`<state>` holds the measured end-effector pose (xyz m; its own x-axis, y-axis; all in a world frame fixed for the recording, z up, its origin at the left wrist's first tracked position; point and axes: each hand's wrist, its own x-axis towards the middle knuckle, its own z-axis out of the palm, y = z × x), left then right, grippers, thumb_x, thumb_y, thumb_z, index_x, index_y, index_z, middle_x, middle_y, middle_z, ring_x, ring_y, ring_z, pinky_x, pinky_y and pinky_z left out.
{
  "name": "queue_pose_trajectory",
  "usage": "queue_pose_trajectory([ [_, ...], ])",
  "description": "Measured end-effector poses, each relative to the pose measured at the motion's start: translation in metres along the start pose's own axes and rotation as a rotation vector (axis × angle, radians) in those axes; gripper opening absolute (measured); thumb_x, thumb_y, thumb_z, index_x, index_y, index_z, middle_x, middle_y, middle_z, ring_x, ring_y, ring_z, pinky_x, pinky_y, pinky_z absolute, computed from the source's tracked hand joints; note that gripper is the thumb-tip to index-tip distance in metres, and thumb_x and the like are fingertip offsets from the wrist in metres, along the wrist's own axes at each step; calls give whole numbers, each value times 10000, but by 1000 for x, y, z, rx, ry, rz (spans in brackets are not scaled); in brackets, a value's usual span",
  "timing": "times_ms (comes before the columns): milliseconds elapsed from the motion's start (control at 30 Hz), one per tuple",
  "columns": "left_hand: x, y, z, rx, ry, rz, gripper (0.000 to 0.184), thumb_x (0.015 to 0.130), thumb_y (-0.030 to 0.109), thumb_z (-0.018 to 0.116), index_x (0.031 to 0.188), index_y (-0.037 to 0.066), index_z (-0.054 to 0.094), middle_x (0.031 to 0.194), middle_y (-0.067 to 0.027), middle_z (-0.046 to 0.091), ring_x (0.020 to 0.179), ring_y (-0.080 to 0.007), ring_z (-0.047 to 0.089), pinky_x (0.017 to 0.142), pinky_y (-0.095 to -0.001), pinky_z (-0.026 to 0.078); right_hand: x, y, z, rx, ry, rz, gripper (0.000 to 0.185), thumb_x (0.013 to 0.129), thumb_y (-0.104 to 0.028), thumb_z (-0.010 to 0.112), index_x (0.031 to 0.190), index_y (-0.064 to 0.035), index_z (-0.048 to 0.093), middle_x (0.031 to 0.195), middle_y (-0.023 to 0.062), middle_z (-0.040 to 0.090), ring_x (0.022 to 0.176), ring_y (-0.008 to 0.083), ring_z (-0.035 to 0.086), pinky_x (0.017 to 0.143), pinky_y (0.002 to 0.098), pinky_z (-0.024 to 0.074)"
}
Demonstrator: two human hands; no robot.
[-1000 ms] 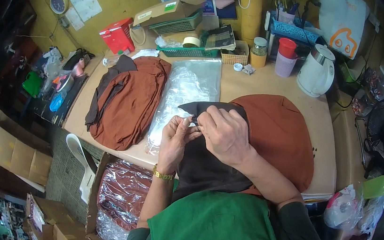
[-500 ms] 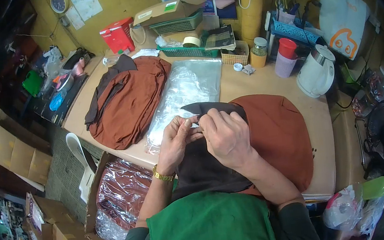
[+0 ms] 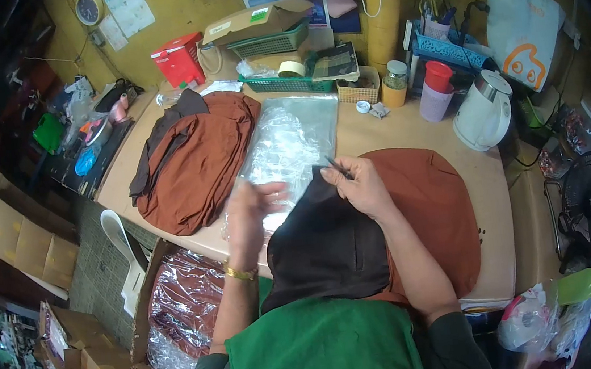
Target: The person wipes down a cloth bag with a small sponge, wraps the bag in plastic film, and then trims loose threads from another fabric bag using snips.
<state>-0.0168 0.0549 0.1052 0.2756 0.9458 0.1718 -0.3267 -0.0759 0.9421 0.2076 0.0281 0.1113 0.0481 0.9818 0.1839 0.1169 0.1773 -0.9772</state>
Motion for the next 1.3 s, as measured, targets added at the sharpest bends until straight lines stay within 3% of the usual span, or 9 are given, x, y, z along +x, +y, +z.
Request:
queue_pose_trajectory([
  [233, 4, -16, -12, 611, -36, 259, 420, 927, 252, 625, 1277, 35, 544, 1294, -117, 569, 1177, -237, 540, 955, -379, 426, 6, 6, 7, 46, 146, -118, 273, 934, -267, 675, 783, -53, 598, 645, -37, 503, 526, 42, 474, 492, 223, 359],
  [367, -12, -21, 4, 917, -154, 144, 259, 927, 200, 623, 1080, -7, 602, 879, -258, 647, 855, -415, 636, 729, -435, 492, 19, 4, -2, 132, 473, -225, 217, 956, -250, 643, 942, -34, 630, 675, -4, 578, 513, 51, 486, 486, 234, 378],
  [467, -21, -44, -7, 916, -30, 173, 236, 952, 207, 594, 952, -30, 589, 699, -285, 563, 720, -476, 577, 609, -464, 461, 26, 2, -25, 94, 478, -345, 300, 1009, -215, 534, 1194, 18, 577, 1082, 132, 688, 834, 150, 678, 674, 237, 490],
  [600, -21, -82, -34, 880, 112, 89, 266, 995, 228, 528, 883, -11, 563, 681, -272, 551, 699, -478, 554, 585, -472, 422, -3, 54, -33, -468, 366, -145, 343, 1010, -184, 504, 1330, -61, 519, 1364, 155, 549, 1196, 274, 585, 955, 392, 473],
  [767, -19, -92, -58, 891, 179, -6, 340, 1008, 252, 489, 822, -12, 594, 641, -240, 555, 625, -392, 581, 605, -442, 444, -42, 129, -59, -1243, 226, 113, 527, 886, -35, 555, 1377, -216, 489, 1526, 151, 349, 1420, 370, 295, 1103, 663, 190],
  [1000, -3, -66, -135, 654, 469, 14, 429, 1024, 301, 509, 708, 16, 566, 570, 44, 455, 557, -36, 412, 474, -241, 302, -26, 146, -139, -1290, 278, 192, 547, 868, -13, 559, 1371, -218, 505, 1526, 121, 370, 1420, 338, 314, 1120, 632, 199],
  [1133, 12, -77, -74, 324, 188, 1, 291, 999, 231, 551, 1153, -16, 549, 965, -90, 622, 789, -139, 638, 649, -252, 537, -24, 145, -135, -1295, 285, 167, 541, 879, -16, 546, 1374, -230, 504, 1527, 105, 377, 1423, 327, 314, 1125, 625, 196],
  [1233, 31, -108, -24, 420, 17, -117, 657, 937, 260, 637, 1425, -48, 322, 1319, -219, 528, 858, -194, 664, 697, -301, 545, -23, 144, -135, -1289, 285, 187, 543, 881, -20, 546, 1376, -239, 504, 1527, 101, 378, 1424, 321, 314, 1130, 620, 190],
  [1300, 47, -116, 3, 622, 32, -134, 641, 907, 254, 676, 1383, -56, 377, 1072, -184, 656, 774, -187, 671, 677, -321, 534, -24, 143, -136, -1289, 287, 192, 545, 880, -21, 547, 1377, -243, 503, 1529, 98, 375, 1425, 318, 314, 1133, 616, 186],
])
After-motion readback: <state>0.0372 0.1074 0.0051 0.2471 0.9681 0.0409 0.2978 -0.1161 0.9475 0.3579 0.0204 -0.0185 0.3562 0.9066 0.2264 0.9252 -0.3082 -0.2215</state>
